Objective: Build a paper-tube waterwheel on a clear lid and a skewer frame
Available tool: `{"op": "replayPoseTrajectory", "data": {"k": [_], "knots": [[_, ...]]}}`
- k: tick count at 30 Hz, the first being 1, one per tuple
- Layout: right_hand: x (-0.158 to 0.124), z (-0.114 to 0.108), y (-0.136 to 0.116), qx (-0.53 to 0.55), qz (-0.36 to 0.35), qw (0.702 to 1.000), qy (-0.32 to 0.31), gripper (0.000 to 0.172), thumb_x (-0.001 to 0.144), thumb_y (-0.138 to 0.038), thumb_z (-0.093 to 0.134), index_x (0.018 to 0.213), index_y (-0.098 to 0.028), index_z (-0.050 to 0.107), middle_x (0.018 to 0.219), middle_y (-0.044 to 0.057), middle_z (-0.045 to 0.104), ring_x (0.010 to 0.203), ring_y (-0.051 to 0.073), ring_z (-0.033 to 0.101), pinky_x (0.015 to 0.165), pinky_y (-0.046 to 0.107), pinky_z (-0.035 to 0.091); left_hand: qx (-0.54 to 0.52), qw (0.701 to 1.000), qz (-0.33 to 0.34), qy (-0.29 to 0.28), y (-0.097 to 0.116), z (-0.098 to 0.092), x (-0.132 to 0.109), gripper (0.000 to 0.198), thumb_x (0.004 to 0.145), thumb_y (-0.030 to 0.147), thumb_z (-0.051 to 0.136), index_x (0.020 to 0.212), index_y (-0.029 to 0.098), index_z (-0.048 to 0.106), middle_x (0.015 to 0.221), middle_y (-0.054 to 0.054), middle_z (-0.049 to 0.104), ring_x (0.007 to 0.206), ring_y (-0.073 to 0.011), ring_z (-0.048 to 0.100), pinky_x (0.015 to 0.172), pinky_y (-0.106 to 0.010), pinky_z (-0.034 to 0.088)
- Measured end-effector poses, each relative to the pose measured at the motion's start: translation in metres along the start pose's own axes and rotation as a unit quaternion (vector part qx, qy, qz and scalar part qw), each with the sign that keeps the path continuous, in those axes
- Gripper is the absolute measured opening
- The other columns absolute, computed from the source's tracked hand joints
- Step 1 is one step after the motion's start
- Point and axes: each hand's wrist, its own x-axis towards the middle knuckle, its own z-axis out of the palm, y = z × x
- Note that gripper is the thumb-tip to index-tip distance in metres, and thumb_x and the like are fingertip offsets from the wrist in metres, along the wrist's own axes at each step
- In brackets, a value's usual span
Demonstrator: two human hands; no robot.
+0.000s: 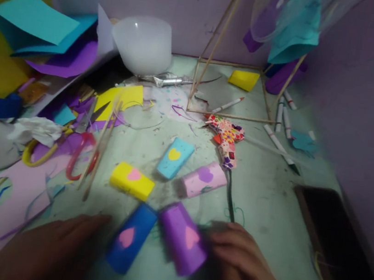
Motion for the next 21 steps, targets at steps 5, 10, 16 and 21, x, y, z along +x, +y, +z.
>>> {"op": "replayPoseTrajectory", "data": {"k": [5, 10, 16, 21], "knots": [[0.027, -0.007, -0.009, -0.052, -0.039, 0.998, -0.02, 0.026, 0.077, -0.009, 0.055, 0.096, -0.025, 0.062, 0.094, 0.004, 0.062, 0.089, 0.02, 0.061, 0.07, 0.031, 0.054, 0.016, 0.995, -0.031, 0.09, 0.018, 0.005, 0.008, 0.042, 0.088, 0.047, 0.035, 0.111, 0.016, 0.052, 0.093, -0.008, 0.067, 0.079, -0.0189, 0.064, 0.063, -0.028, 0.051], [0.052, 0.023, -0.034, -0.077, -0.089, 0.986, -0.119, 0.025, 0.079, -0.018, 0.057, 0.103, -0.02, 0.06, 0.1, 0.008, 0.062, 0.089, 0.02, 0.061, 0.068, 0.03, 0.053, -0.017, 0.994, -0.022, 0.109, 0.032, 0.017, 0.024, 0.05, 0.083, 0.051, 0.045, 0.109, 0.009, 0.055, 0.09, -0.011, 0.067, 0.078, -0.0224, 0.062, 0.06, -0.033, 0.051], [0.05, 0.041, -0.034, -0.068, -0.085, 0.987, -0.119, 0.026, 0.075, -0.015, 0.06, 0.101, -0.015, 0.061, 0.099, 0.009, 0.062, 0.09, 0.02, 0.06, 0.071, 0.032, 0.053, -0.061, 0.992, -0.009, 0.107, 0.031, 0.026, 0.021, 0.039, 0.082, 0.037, 0.049, 0.11, 0.01, 0.055, 0.09, -0.01, 0.066, 0.075, -0.0216, 0.061, 0.06, -0.033, 0.051], [0.049, 0.044, -0.034, -0.053, -0.08, 0.99, -0.101, 0.021, 0.075, -0.009, 0.058, 0.095, -0.014, 0.064, 0.095, 0.009, 0.062, 0.087, 0.019, 0.059, 0.07, 0.031, 0.053, -0.095, 0.987, -0.057, 0.115, 0.039, 0.027, 0.021, 0.032, 0.085, 0.026, 0.044, 0.11, 0.01, 0.054, 0.094, -0.011, 0.064, 0.081, -0.0214, 0.06, 0.067, -0.033, 0.053]]}}
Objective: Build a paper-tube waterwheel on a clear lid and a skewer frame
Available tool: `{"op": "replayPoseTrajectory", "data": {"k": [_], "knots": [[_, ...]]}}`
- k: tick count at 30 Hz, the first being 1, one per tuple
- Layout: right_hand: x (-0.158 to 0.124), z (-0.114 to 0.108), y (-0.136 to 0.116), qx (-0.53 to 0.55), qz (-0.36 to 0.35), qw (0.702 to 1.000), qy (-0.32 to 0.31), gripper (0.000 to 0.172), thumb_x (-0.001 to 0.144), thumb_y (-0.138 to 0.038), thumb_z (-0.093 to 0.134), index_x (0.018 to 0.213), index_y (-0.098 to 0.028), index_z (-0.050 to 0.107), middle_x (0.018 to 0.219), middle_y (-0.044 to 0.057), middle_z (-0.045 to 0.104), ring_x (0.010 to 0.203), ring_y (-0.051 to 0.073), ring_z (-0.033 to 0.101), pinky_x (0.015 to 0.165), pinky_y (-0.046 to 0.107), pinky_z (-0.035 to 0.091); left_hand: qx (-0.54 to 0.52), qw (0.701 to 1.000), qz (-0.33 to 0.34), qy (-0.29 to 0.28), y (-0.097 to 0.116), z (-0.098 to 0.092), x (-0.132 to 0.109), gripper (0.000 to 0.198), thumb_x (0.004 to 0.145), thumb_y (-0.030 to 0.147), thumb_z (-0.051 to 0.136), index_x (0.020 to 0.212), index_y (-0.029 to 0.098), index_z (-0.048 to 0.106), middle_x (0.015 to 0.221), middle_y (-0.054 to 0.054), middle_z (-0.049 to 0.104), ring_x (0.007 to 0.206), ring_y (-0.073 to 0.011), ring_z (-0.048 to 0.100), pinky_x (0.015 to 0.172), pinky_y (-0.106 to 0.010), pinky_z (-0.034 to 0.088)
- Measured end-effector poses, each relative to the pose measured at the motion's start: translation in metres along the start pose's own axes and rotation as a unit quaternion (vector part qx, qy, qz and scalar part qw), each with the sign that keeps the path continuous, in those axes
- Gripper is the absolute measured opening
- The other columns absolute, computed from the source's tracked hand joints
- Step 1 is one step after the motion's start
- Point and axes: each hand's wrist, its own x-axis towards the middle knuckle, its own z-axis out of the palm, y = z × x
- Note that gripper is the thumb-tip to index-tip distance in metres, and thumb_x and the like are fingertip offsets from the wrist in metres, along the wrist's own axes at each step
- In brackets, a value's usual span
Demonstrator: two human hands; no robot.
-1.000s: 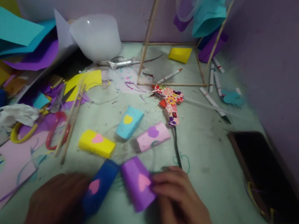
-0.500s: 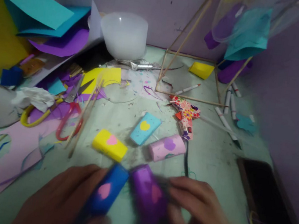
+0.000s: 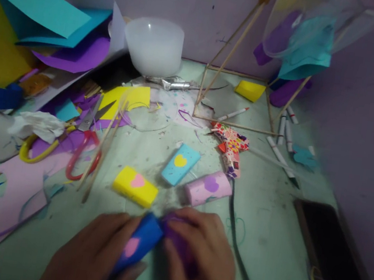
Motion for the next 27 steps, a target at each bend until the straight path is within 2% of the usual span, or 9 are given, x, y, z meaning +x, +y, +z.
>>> {"op": "replayPoseTrajectory", "data": {"k": [4, 8, 12, 15, 18, 20, 23, 27], "knots": [[0.001, 0.002, -0.001, 0.004, 0.017, 1.0, 0.007, 0.02, 0.076, -0.009, 0.058, 0.094, -0.015, 0.064, 0.094, 0.009, 0.063, 0.086, 0.019, 0.06, 0.068, 0.031, 0.054, 0.005, 1.0, -0.019, 0.013, 0.002, 0.001, 0.002, 0.028, 0.086, 0.022, 0.043, 0.109, 0.01, 0.055, 0.09, -0.011, 0.065, 0.079, -0.0204, 0.06, 0.068, -0.032, 0.053], [-0.001, 0.001, 0.001, -0.003, 0.008, 1.0, 0.002, 0.022, 0.075, -0.009, 0.058, 0.096, -0.016, 0.064, 0.095, 0.009, 0.063, 0.088, 0.02, 0.061, 0.069, 0.033, 0.054, 0.025, 0.999, 0.024, 0.018, -0.004, 0.003, 0.003, 0.03, 0.084, 0.023, 0.046, 0.108, 0.009, 0.055, 0.089, -0.011, 0.065, 0.076, -0.0202, 0.062, 0.064, -0.031, 0.054], [0.0, -0.008, -0.001, -0.027, 0.008, 0.999, -0.033, 0.025, 0.075, -0.015, 0.061, 0.1, -0.018, 0.062, 0.101, 0.01, 0.063, 0.093, 0.022, 0.06, 0.071, 0.034, 0.055, 0.058, 0.996, 0.062, 0.004, -0.009, -0.003, 0.003, 0.044, 0.083, 0.043, 0.047, 0.11, 0.009, 0.055, 0.093, -0.013, 0.066, 0.079, -0.0231, 0.064, 0.061, -0.032, 0.054], [0.004, -0.016, -0.003, -0.067, 0.005, 0.997, -0.043, 0.024, 0.076, -0.02, 0.062, 0.101, -0.019, 0.062, 0.103, 0.01, 0.064, 0.094, 0.023, 0.06, 0.07, 0.035, 0.054, 0.073, 0.996, 0.044, 0.038, -0.013, -0.013, 0.0, 0.051, 0.084, 0.052, 0.041, 0.113, 0.012, 0.053, 0.099, -0.013, 0.066, 0.086, -0.0246, 0.063, 0.065, -0.033, 0.053], [0.007, -0.021, -0.003, -0.105, -0.024, 0.992, -0.062, 0.025, 0.076, -0.018, 0.061, 0.1, -0.022, 0.063, 0.103, 0.007, 0.066, 0.093, 0.023, 0.058, 0.072, 0.036, 0.051, 0.062, 0.996, -0.006, 0.069, -0.022, -0.021, -0.009, 0.032, 0.085, 0.036, 0.044, 0.11, 0.018, 0.053, 0.098, -0.009, 0.065, 0.086, -0.0204, 0.062, 0.069, -0.031, 0.052], [0.008, -0.023, -0.001, -0.117, -0.066, 0.986, -0.099, 0.028, 0.076, -0.016, 0.061, 0.103, -0.024, 0.063, 0.105, 0.004, 0.067, 0.094, 0.023, 0.057, 0.076, 0.037, 0.049, 0.051, 0.996, -0.011, 0.069, -0.029, -0.021, -0.017, 0.026, 0.081, 0.021, 0.047, 0.106, 0.02, 0.054, 0.094, -0.007, 0.064, 0.082, -0.0167, 0.062, 0.07, -0.027, 0.051], [0.009, -0.022, 0.003, -0.134, -0.117, 0.973, -0.15, 0.029, 0.079, -0.018, 0.059, 0.107, -0.026, 0.063, 0.109, 0.001, 0.067, 0.097, 0.024, 0.055, 0.084, 0.04, 0.043, 0.032, 0.998, 0.0, 0.049, -0.036, -0.016, -0.024, 0.034, 0.073, 0.01, 0.043, 0.104, 0.019, 0.053, 0.09, -0.005, 0.064, 0.078, -0.0154, 0.061, 0.067, -0.025, 0.05], [0.013, -0.016, 0.006, -0.14, -0.153, 0.962, -0.179, 0.024, 0.089, -0.029, 0.046, 0.106, -0.027, 0.063, 0.11, -0.001, 0.067, 0.093, 0.023, 0.056, 0.091, 0.043, 0.034, -0.029, 1.0, -0.008, -0.006, -0.034, -0.006, -0.022, 0.038, 0.069, 0.012, 0.039, 0.104, 0.02, 0.051, 0.087, -0.003, 0.065, 0.074, -0.0175, 0.061, 0.062, -0.029, 0.049]]}}
